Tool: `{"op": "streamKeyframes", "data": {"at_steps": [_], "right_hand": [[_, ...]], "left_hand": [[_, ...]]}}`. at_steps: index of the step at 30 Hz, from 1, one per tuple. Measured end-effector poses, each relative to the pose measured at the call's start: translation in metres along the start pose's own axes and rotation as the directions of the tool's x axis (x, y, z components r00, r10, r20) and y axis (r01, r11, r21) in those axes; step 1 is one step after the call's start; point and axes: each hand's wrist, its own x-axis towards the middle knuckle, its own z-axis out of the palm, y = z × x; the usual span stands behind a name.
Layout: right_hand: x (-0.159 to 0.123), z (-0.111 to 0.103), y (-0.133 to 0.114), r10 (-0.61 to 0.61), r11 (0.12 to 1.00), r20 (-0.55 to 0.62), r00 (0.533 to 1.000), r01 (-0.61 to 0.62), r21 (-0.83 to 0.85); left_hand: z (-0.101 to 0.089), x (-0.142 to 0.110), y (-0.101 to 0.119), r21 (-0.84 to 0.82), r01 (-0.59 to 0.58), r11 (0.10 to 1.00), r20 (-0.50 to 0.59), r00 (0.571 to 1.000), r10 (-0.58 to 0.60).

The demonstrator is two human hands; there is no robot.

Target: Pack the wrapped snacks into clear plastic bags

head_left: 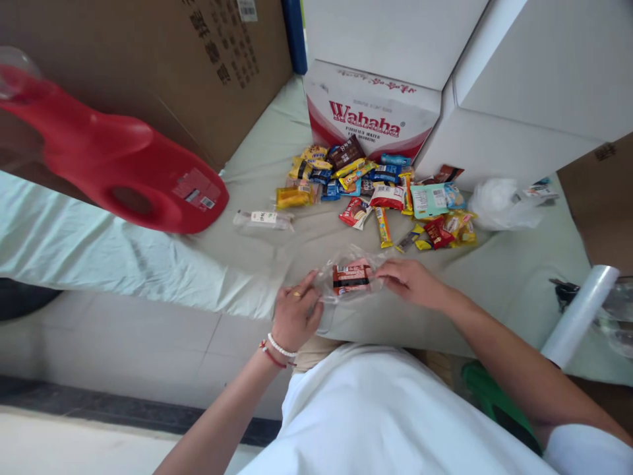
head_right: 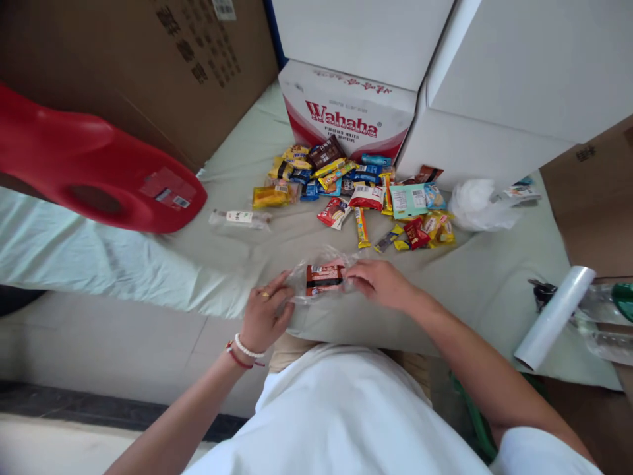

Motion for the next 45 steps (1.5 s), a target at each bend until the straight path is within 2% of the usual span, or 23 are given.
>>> {"op": "streamKeyframes", "data": {"at_steps": [2, 5, 8, 11, 13, 15, 17, 18, 20, 23, 25, 28, 30, 32, 34, 37, 38, 39, 40, 42, 44, 45], "right_hand": [[0.017, -0.002, 0.007, 0.064, 0.998, 0.002, 0.998, -0.064, 0.011], [0.032, -0.002, 0.016, 0.195, 0.98, 0.065, 0.979, -0.197, 0.024], [0.04, -0.008, 0.024, 0.349, 0.936, 0.085, 0.933, -0.351, 0.002], [0.048, -0.022, 0.028, 0.48, 0.868, -0.002, 0.877, -0.475, -0.141], [0.06, -0.028, 0.027, 0.431, 0.861, -0.086, 0.898, -0.438, -0.259], [0.078, -0.027, 0.025, 0.282, 0.893, -0.096, 0.955, -0.298, -0.339], [0.101, -0.019, 0.022, 0.177, 0.911, -0.024, 0.984, -0.173, -0.374], [0.113, -0.013, 0.021, 0.175, 0.911, 0.028, 0.984, -0.151, -0.384], [0.135, -0.003, 0.019, 0.238, 0.904, 0.125, 0.963, -0.172, -0.391], [0.155, 0.001, 0.013, 0.262, 0.917, 0.207, 0.943, -0.176, -0.357], [0.154, -0.002, 0.003, 0.21, 0.931, 0.201, 0.957, -0.133, -0.341], [0.128, 0.0, -0.018, 0.146, 0.895, 0.215, 0.966, -0.036, -0.444], [0.102, 0.011, -0.03, 0.112, 0.838, 0.285, 0.952, 0.063, -0.542], [0.077, 0.026, -0.036, 0.06, 0.794, 0.361, 0.93, 0.175, -0.582], [0.058, 0.043, -0.037, 0.01, 0.781, 0.371, 0.929, 0.225, -0.583], [0.043, 0.063, -0.032, 0.008, 0.811, 0.278, 0.96, 0.157, -0.563], [0.04, 0.068, -0.03, 0.018, 0.827, 0.241, 0.97, 0.121, -0.549], [0.038, 0.072, -0.028, 0.028, 0.844, 0.203, 0.979, 0.085, -0.529], [0.036, 0.074, -0.027, 0.035, 0.866, 0.168, 0.985, 0.054, -0.498], [0.03, 0.072, -0.024, 0.021, 0.928, 0.107, 0.994, 0.021, -0.372], [0.022, 0.062, -0.021, 0.041, 0.987, 0.001, 0.999, -0.04, -0.154], [0.017, 0.054, -0.018, 0.108, 0.993, -0.102, 0.989, -0.113, -0.046]], "left_hand": [[0.004, 0.003, 0.001, -0.024, 0.06, 0.998, -0.036, 0.997, -0.061], [0.014, 0.011, 0.003, -0.069, 0.163, 0.984, -0.093, 0.981, -0.169], [0.022, 0.021, 0.004, -0.071, 0.362, 0.93, -0.19, 0.91, -0.368], [0.026, 0.027, 0.005, -0.063, 0.503, 0.862, -0.233, 0.832, -0.503], [0.027, 0.029, 0.007, -0.12, 0.519, 0.846, -0.246, 0.81, -0.532], [0.027, 0.034, 0.007, -0.198, 0.512, 0.836, -0.243, 0.801, -0.547], [0.025, 0.041, 0.005, -0.251, 0.512, 0.822, -0.193, 0.805, -0.561], [0.024, 0.046, 0.002, -0.268, 0.521, 0.81, -0.151, 0.808, -0.57], [0.02, 0.057, -0.003, -0.27, 0.561, 0.783, -0.041, 0.806, -0.591], [0.013, 0.071, -0.009, -0.135, 0.624, 0.769, 0.163, 0.78, -0.604], [0.009, 0.077, -0.01, -0.023, 0.629, 0.777, 0.232, 0.76, -0.607], [0.004, 0.078, -0.013, 0.02, 0.628, 0.778, 0.221, 0.756, -0.616], [0.002, 0.075, -0.018, -0.033, 0.63, 0.776, 0.204, 0.764, -0.612], [-0.001, 0.071, -0.022, -0.185, 0.636, 0.749, 0.206, 0.77, -0.603], [-0.003, 0.067, -0.023, -0.423, 0.655, 0.627, 0.271, 0.751, -0.602], [-0.003, 0.065, -0.009, -0.702, 0.644, 0.305, 0.421, 0.72, -0.552], [-0.002, 0.066, 0.0, -0.743, 0.624, 0.241, 0.444, 0.73, -0.52], [-0.001, 0.068, 0.01, -0.767, 0.598, 0.231, 0.44, 0.753, -0.49], [0.001, 0.069, 0.02, -0.775, 0.568, 0.278, 0.409, 0.785, -0.465], [0.007, 0.072, 0.038, -0.722, 0.488, 0.491, 0.306, 0.861, -0.405], [0.013, 0.074, 0.051, -0.57, 0.391, 0.723, 0.206, 0.919, -0.335], [0.015, 0.073, 0.054, -0.479, 0.353, 0.803, 0.178, 0.936, -0.305]]}}
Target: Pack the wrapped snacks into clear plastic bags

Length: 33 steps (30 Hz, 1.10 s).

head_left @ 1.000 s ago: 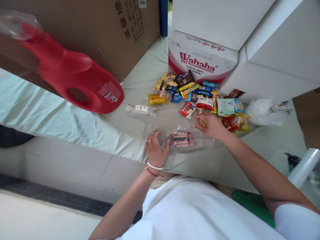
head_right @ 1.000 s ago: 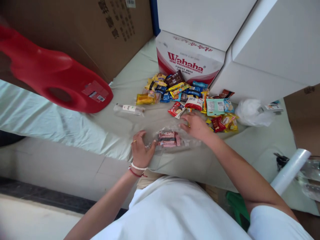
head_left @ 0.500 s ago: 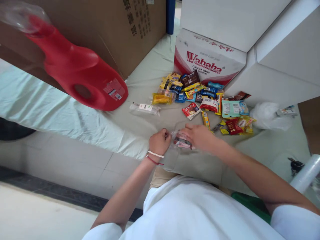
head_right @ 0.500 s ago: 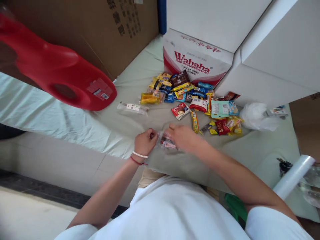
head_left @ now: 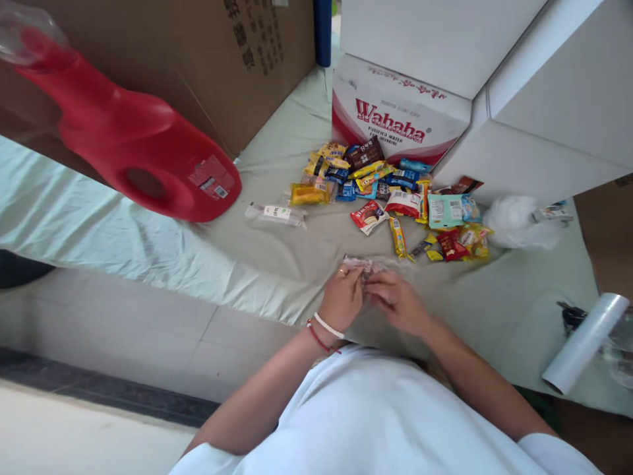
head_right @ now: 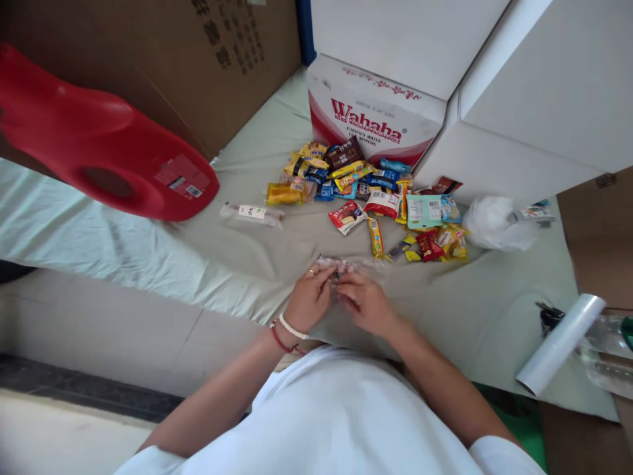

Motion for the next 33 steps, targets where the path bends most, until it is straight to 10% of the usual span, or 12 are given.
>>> {"op": "streamKeyframes", "data": {"at_steps": [5, 11, 21, 28, 33], "right_hand": [[-0.006, -0.041, 0.023, 0.315, 0.945, -0.479, 0.82, -0.32, 0.074], [0.025, -0.045, 0.055, 0.116, 0.977, -0.254, 0.96, -0.156, -0.146], [-0.006, -0.036, 0.038, -0.081, 0.939, -0.062, 0.995, 0.056, -0.339], [-0.02, 0.005, 0.058, 0.203, 0.977, -0.197, 0.959, -0.212, -0.024], [-0.013, 0.011, 0.055, 0.305, 0.871, -0.419, 0.856, -0.428, -0.241]], "left_hand": [[0.008, -0.004, 0.0, 0.374, -0.037, 0.927, 0.017, 0.999, 0.033], [0.008, -0.003, 0.005, 0.506, -0.02, 0.862, -0.023, 0.999, 0.037], [0.02, 0.006, 0.01, 0.555, 0.048, 0.831, -0.064, 0.998, -0.016], [0.016, -0.001, 0.003, 0.459, -0.003, 0.889, -0.059, 0.998, 0.034], [0.021, -0.001, -0.01, 0.313, 0.024, 0.949, -0.16, 0.987, 0.027]]}}
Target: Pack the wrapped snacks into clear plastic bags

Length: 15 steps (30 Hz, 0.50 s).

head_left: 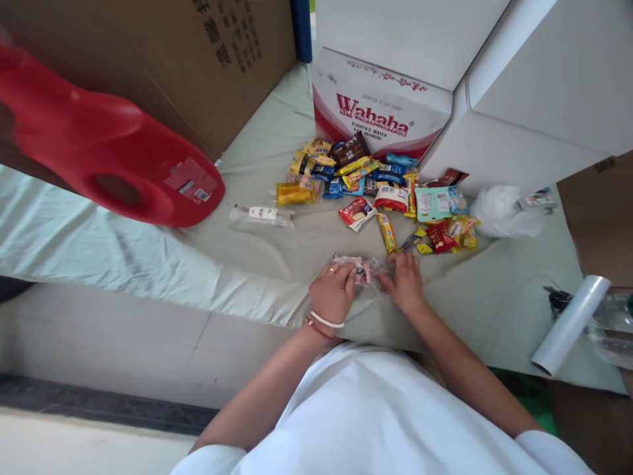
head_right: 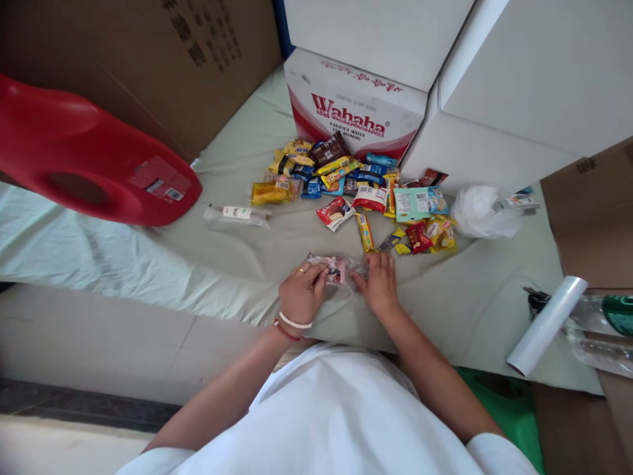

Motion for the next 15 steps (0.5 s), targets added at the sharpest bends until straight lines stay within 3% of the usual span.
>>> {"op": "streamKeyframes", "data": {"at_steps": [4, 6, 11, 13, 15], "right_hand": [[-0.006, -0.014, -0.007, 0.004, 0.995, 0.053, 0.999, 0.001, -0.098], [-0.007, -0.023, -0.013, 0.004, 0.998, 0.113, 0.994, 0.003, -0.063], [0.001, -0.037, -0.047, -0.006, 0.996, 0.248, 0.969, -0.016, 0.088], [0.005, -0.036, -0.061, -0.012, 0.988, 0.279, 0.96, -0.032, 0.152], [0.006, -0.033, -0.066, 0.027, 0.952, 0.296, 0.955, -0.115, 0.283]], "left_hand": [[0.006, 0.006, -0.005, 0.009, 0.179, 0.984, -0.19, 0.966, -0.174], [0.004, 0.01, -0.005, 0.051, 0.217, 0.975, -0.164, 0.965, -0.206], [-0.002, 0.012, 0.011, 0.122, 0.183, 0.976, 0.016, 0.982, -0.186], [0.0, 0.008, 0.022, 0.068, 0.161, 0.985, -0.009, 0.987, -0.161], [0.004, 0.002, 0.034, 0.005, 0.069, 0.998, -0.079, 0.995, -0.068]]}}
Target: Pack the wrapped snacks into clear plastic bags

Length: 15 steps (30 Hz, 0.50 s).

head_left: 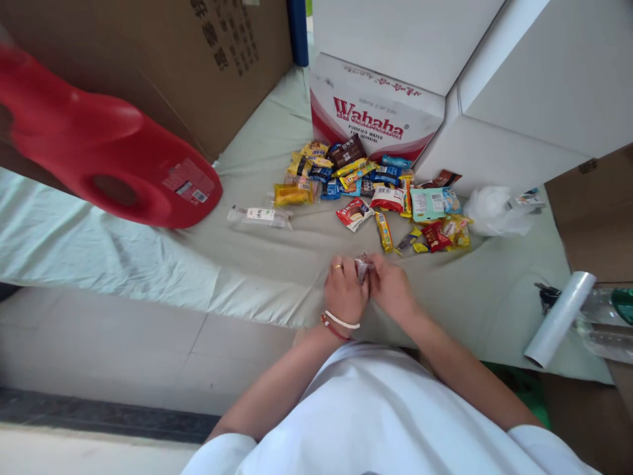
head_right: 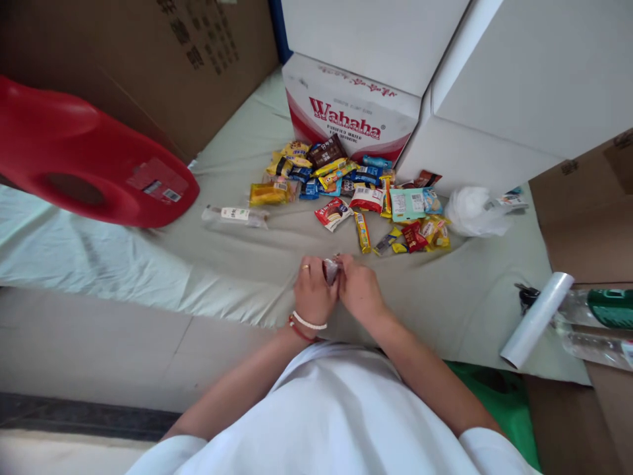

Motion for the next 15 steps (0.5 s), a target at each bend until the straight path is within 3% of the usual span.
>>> {"op": "streamKeyframes", "data": {"at_steps": [2, 4, 6, 7, 10, 12, 14, 15], "right_hand": [[-0.003, 0.002, 0.006, 0.063, 0.953, 0.022, 0.998, -0.067, 0.295], [-0.009, 0.002, 0.019, 0.119, 0.784, 0.077, 0.99, -0.141, 0.604], [-0.013, 0.002, 0.034, 0.17, 0.624, 0.13, 0.977, -0.209, 0.753], [-0.013, 0.003, 0.04, 0.185, 0.599, 0.142, 0.973, -0.226, 0.768], [-0.01, 0.009, 0.049, 0.17, 0.691, 0.104, 0.98, -0.194, 0.696], [-0.011, 0.006, 0.051, 0.149, 0.75, 0.058, 0.987, -0.151, 0.644], [-0.018, -0.012, 0.056, 0.174, 0.778, -0.009, 0.985, -0.132, 0.614], [-0.023, -0.028, 0.062, 0.204, 0.793, -0.075, 0.976, -0.12, 0.597]], "left_hand": [[0.004, -0.009, 0.009, -0.073, -0.165, 0.984, -0.037, 0.986, 0.162], [0.01, -0.018, 0.013, -0.178, -0.308, 0.934, -0.03, 0.951, 0.308], [0.017, -0.023, 0.013, -0.303, -0.347, 0.887, -0.022, 0.933, 0.358], [0.021, -0.024, 0.012, -0.375, -0.335, 0.865, -0.019, 0.935, 0.354], [0.026, -0.02, 0.004, -0.609, -0.193, 0.769, 0.041, 0.961, 0.274], [0.019, -0.014, -0.003, -0.736, -0.051, 0.676, 0.123, 0.97, 0.208], [0.003, -0.01, -0.015, -0.778, 0.056, 0.626, 0.18, 0.974, 0.137], [-0.008, -0.009, -0.024, -0.75, 0.068, 0.658, 0.153, 0.986, 0.072]]}}
